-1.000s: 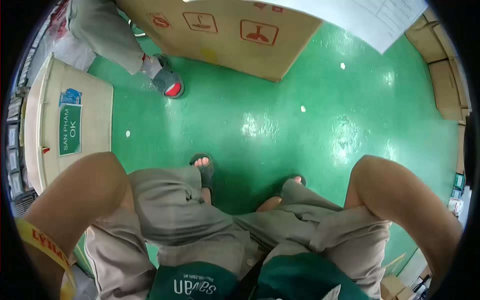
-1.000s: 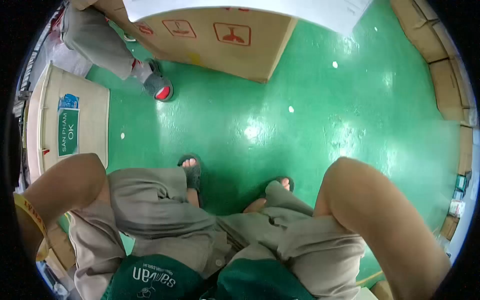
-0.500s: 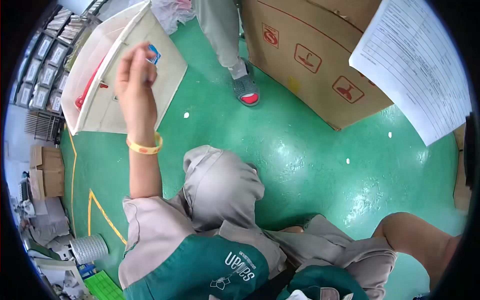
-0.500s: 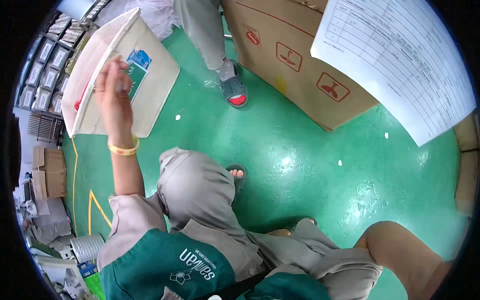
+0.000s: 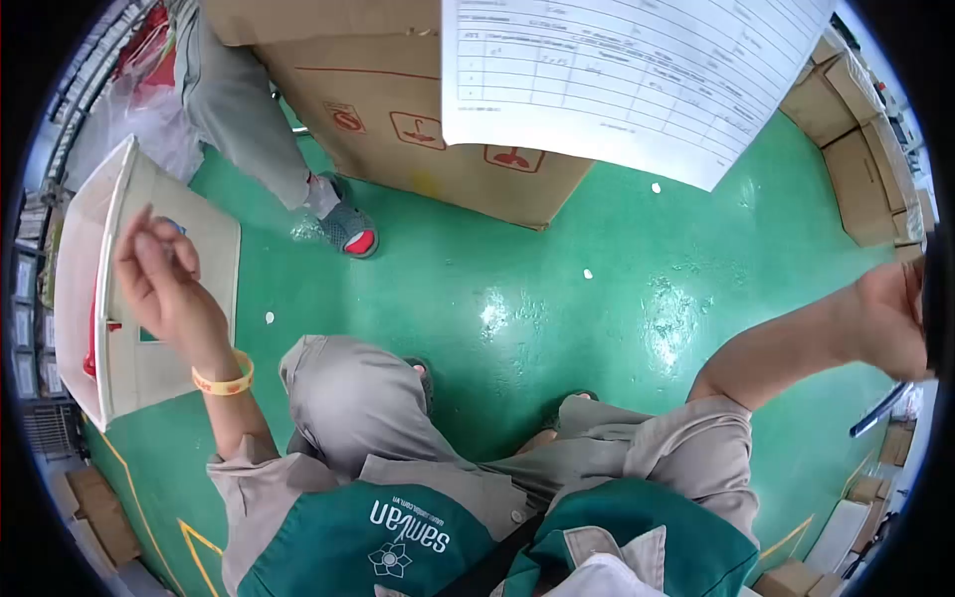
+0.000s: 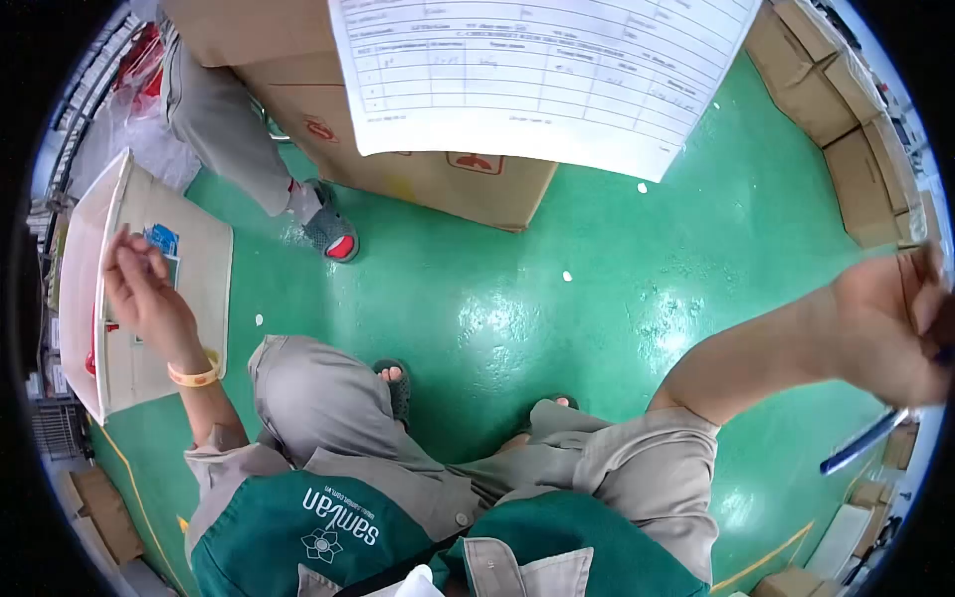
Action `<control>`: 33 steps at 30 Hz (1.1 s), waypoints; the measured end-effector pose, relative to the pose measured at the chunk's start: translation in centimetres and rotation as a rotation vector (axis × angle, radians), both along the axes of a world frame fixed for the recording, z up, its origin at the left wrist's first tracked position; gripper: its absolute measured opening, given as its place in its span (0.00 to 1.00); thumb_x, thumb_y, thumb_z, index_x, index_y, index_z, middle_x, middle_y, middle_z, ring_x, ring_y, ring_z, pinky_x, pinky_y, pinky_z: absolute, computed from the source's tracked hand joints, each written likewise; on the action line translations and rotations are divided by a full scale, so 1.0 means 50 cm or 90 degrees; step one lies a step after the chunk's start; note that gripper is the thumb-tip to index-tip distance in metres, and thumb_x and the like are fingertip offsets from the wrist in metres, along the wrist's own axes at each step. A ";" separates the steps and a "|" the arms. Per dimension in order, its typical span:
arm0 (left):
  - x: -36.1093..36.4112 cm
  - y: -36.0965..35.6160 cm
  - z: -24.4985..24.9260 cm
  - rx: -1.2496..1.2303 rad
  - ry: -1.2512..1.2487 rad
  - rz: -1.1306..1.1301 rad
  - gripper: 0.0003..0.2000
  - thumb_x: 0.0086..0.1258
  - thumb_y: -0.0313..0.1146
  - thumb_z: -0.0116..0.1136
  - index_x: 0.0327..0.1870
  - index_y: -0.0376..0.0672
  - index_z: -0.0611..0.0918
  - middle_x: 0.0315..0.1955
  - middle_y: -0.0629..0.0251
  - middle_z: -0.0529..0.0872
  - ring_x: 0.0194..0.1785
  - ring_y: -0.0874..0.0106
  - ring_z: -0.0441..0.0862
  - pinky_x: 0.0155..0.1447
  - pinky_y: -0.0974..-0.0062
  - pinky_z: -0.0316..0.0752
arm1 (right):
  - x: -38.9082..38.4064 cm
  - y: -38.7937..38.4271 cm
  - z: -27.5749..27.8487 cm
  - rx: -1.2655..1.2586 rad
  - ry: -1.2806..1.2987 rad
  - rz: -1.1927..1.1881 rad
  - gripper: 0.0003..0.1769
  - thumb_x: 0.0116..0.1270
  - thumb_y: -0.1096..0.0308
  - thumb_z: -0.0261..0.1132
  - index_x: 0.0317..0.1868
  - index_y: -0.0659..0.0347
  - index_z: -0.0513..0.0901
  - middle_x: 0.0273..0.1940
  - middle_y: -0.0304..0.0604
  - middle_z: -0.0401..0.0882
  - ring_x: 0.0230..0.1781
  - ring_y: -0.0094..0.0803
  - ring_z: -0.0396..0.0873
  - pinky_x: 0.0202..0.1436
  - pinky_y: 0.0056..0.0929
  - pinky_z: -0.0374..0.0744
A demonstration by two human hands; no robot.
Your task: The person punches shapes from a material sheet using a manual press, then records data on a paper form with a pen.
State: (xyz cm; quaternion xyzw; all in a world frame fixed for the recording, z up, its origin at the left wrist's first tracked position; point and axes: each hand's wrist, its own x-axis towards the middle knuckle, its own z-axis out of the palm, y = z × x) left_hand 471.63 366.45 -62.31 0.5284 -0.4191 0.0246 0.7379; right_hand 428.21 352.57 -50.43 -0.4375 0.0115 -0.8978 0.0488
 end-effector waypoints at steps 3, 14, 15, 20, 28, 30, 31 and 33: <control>-0.073 -0.075 0.176 -0.235 -0.201 -0.122 0.12 0.72 0.26 0.39 0.46 0.28 0.74 0.22 0.62 0.67 0.22 0.79 0.59 0.24 0.85 0.52 | -0.143 -0.107 -0.045 0.105 0.004 -0.006 0.13 0.66 0.61 0.52 0.35 0.64 0.73 0.27 0.51 0.79 0.18 0.26 0.69 0.27 0.22 0.72; -0.235 -0.537 0.513 -0.118 -0.691 0.074 0.15 0.70 0.37 0.49 0.45 0.31 0.75 0.31 0.55 0.78 0.34 0.67 0.73 0.45 0.68 0.71 | -0.319 -0.440 -0.763 0.898 0.080 -0.379 0.12 0.59 0.61 0.66 0.39 0.56 0.79 0.27 0.42 0.81 0.26 0.30 0.77 0.33 0.29 0.74; -0.274 -0.569 0.517 -0.094 -0.658 0.028 0.17 0.70 0.39 0.50 0.46 0.31 0.74 0.31 0.54 0.77 0.35 0.66 0.73 0.48 0.66 0.71 | -0.317 -0.430 -0.800 0.972 0.143 -0.363 0.12 0.59 0.60 0.66 0.40 0.55 0.79 0.28 0.42 0.82 0.28 0.32 0.78 0.35 0.31 0.75; -0.321 -0.618 0.484 -0.063 -0.640 0.073 0.16 0.70 0.37 0.49 0.47 0.31 0.74 0.33 0.55 0.77 0.36 0.67 0.74 0.48 0.69 0.71 | -0.282 -0.476 -0.943 1.160 0.340 -0.300 0.14 0.58 0.58 0.66 0.45 0.46 0.79 0.33 0.41 0.83 0.38 0.42 0.81 0.41 0.41 0.75; -0.327 -0.623 0.439 -0.063 -0.645 0.112 0.15 0.70 0.35 0.47 0.49 0.31 0.74 0.36 0.56 0.78 0.38 0.70 0.75 0.48 0.72 0.71 | -0.228 -0.557 -1.044 1.228 0.462 -0.554 0.21 0.56 0.49 0.66 0.47 0.47 0.77 0.36 0.43 0.82 0.38 0.44 0.80 0.37 0.43 0.70; -0.327 -0.621 0.434 -0.066 -0.646 0.116 0.14 0.70 0.34 0.47 0.49 0.32 0.74 0.37 0.57 0.78 0.38 0.70 0.75 0.48 0.73 0.71 | -0.220 -0.566 -1.052 1.263 0.458 -0.559 0.19 0.56 0.49 0.66 0.45 0.46 0.77 0.35 0.41 0.82 0.37 0.42 0.80 0.38 0.42 0.69; -0.323 -0.618 0.434 -0.067 -0.645 0.120 0.14 0.70 0.34 0.47 0.49 0.32 0.74 0.37 0.57 0.78 0.39 0.71 0.75 0.48 0.74 0.71 | -0.220 -0.571 -1.052 1.283 0.443 -0.550 0.18 0.56 0.50 0.66 0.43 0.46 0.77 0.35 0.41 0.82 0.37 0.41 0.80 0.39 0.41 0.68; -0.319 -0.610 0.434 -0.072 -0.641 0.121 0.14 0.70 0.33 0.46 0.50 0.32 0.74 0.38 0.57 0.78 0.39 0.71 0.76 0.48 0.75 0.71 | -0.218 -0.579 -1.042 1.333 0.390 -0.498 0.14 0.56 0.51 0.66 0.38 0.46 0.78 0.34 0.39 0.83 0.37 0.39 0.80 0.40 0.40 0.66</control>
